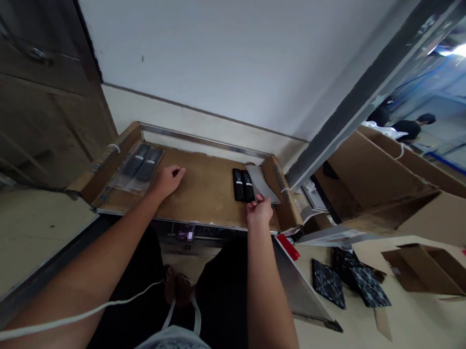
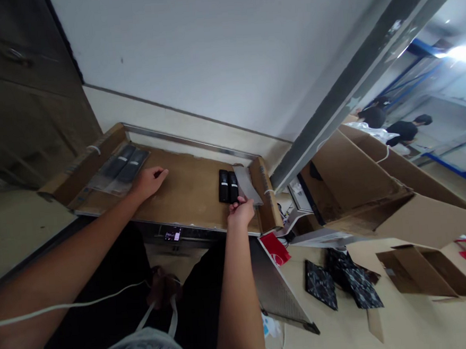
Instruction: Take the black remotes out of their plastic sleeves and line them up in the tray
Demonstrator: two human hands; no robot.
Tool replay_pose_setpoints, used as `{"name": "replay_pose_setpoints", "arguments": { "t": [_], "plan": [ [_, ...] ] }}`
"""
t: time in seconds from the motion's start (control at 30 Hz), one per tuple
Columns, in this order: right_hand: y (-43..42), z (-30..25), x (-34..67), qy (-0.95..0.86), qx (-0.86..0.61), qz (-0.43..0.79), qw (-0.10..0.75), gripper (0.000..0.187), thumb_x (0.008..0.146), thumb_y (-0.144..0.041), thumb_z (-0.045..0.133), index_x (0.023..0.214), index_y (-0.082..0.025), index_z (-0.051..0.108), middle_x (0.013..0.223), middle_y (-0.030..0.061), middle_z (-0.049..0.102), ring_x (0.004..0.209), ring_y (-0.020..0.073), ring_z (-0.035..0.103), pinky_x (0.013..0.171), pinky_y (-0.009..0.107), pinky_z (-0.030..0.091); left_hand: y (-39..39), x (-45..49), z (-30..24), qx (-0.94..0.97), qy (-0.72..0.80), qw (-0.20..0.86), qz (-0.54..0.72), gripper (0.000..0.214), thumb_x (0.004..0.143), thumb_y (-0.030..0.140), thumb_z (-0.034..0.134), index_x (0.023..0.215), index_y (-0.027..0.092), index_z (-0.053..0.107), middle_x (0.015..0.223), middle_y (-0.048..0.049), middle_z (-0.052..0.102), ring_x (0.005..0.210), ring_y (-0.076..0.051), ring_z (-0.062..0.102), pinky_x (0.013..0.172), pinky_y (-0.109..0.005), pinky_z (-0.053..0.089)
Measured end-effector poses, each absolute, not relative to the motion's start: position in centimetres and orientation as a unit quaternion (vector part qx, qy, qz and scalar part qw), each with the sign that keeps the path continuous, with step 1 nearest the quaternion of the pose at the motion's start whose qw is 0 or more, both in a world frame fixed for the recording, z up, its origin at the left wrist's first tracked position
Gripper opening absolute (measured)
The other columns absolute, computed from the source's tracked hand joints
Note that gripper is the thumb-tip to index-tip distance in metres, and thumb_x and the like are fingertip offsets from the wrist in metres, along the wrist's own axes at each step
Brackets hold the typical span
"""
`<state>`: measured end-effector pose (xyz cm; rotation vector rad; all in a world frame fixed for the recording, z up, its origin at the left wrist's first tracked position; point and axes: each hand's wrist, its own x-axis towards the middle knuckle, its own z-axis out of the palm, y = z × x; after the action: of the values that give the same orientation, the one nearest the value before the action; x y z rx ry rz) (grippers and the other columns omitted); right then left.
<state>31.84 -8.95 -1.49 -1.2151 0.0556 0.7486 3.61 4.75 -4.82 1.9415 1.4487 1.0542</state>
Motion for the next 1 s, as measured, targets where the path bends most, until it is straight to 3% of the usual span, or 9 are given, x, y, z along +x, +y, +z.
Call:
{"name": "replay_pose_setpoints", "arguments": {
  "t": [0.17, 0.47, 0.57, 0.63, 0.73, 0.87, 1.0],
  "plan": [
    [-8.5, -1.9, 29.8, 0.021, -0.562, 0.353, 0.748, 0.028, 0.106, -0.032, 0.022, 0.089, -0.024, 0.042, 0.066, -0.0091, 0.051, 0.037, 0.0039, 0.033, 0.038, 0.016, 0.029, 4.8, 3.5, -5.0, 0.713, 0.533, 0.249, 0.381, 0.034, 0.091, 0.046, 0.055, 0.089, 0.017, 0.073, 0.087, -0.0075, 0.072, 0.075, -0.018, 0.059, 0.069, -0.029, 0.04],
    [-13.1, -2.8, 29.5, -0.02, -0.583, 0.308, 0.752, 0.012, 0.093, -0.034, 0.044, 0.087, -0.024, 0.043, 0.071, -0.0083, 0.058, 0.038, 0.0041, 0.035, 0.038, 0.018, 0.029, 4.7, 3.6, -4.7, 0.715, 0.534, 0.24, 0.382, 0.034, 0.09, 0.046, 0.054, 0.087, 0.018, 0.073, 0.084, -0.0073, 0.072, 0.074, -0.019, 0.059, 0.069, -0.029, 0.041],
    [-15.4, -4.3, 28.1, -0.048, -0.611, 0.299, 0.732, 0.017, 0.088, -0.04, 0.047, 0.094, -0.023, 0.048, 0.068, -0.0086, 0.058, 0.037, 0.0058, 0.035, 0.039, 0.02, 0.028, 4.6, 3.6, -4.7, 0.716, 0.53, 0.244, 0.384, 0.033, 0.09, 0.045, 0.055, 0.086, 0.018, 0.073, 0.082, -0.0065, 0.071, 0.072, -0.018, 0.058, 0.069, -0.029, 0.041],
    [-16.3, -5.0, 26.6, -0.122, -0.652, 0.303, 0.685, 0.028, 0.089, -0.046, 0.046, 0.101, -0.022, 0.055, 0.061, -0.0087, 0.056, 0.037, 0.0082, 0.036, 0.04, 0.021, 0.028, 4.6, 3.7, -4.9, 0.713, 0.532, 0.244, 0.386, 0.033, 0.09, 0.045, 0.055, 0.085, 0.018, 0.072, 0.08, -0.0059, 0.07, 0.071, -0.018, 0.057, 0.068, -0.029, 0.041],
    [-15.9, -4.8, 24.4, -0.355, -0.71, 0.278, 0.541, 0.034, 0.094, -0.046, 0.043, 0.095, -0.02, 0.065, 0.058, -0.0036, 0.058, 0.05, 0.0132, 0.053, 0.051, 0.024, 0.039, 4.8, 3.6, -5.4, 0.712, 0.527, 0.246, 0.394, 0.035, 0.091, 0.048, 0.055, 0.084, 0.017, 0.07, 0.078, -0.0054, 0.069, 0.072, -0.017, 0.057, 0.069, -0.029, 0.042],
    [-12.4, -2.7, 22.2, -0.627, -0.704, 0.152, 0.298, 0.032, 0.101, -0.034, 0.044, 0.088, -0.02, 0.07, 0.079, 0.0061, 0.072, 0.077, 0.0179, 0.067, 0.074, 0.026, 0.045, 4.4, 4.3, -4.5, 0.669, 0.512, 0.281, 0.459, 0.035, 0.092, 0.046, 0.052, 0.094, 0.015, 0.068, 0.091, -0.0078, 0.07, 0.084, -0.019, 0.062, 0.077, -0.029, 0.047],
    [-7.4, -1.9, 20.1, -0.677, -0.698, 0.105, 0.207, 0.035, 0.103, -0.032, 0.046, 0.088, -0.013, 0.071, 0.081, 0.006, 0.073, 0.079, 0.0136, 0.067, 0.076, 0.021, 0.048, -1.5, 7.8, -0.2, 0.688, 0.416, 0.316, 0.503, 0.035, 0.095, 0.046, 0.047, 0.104, 0.017, 0.066, 0.106, -0.0109, 0.069, 0.098, -0.022, 0.064, 0.087, -0.034, 0.05]
  ]
}}
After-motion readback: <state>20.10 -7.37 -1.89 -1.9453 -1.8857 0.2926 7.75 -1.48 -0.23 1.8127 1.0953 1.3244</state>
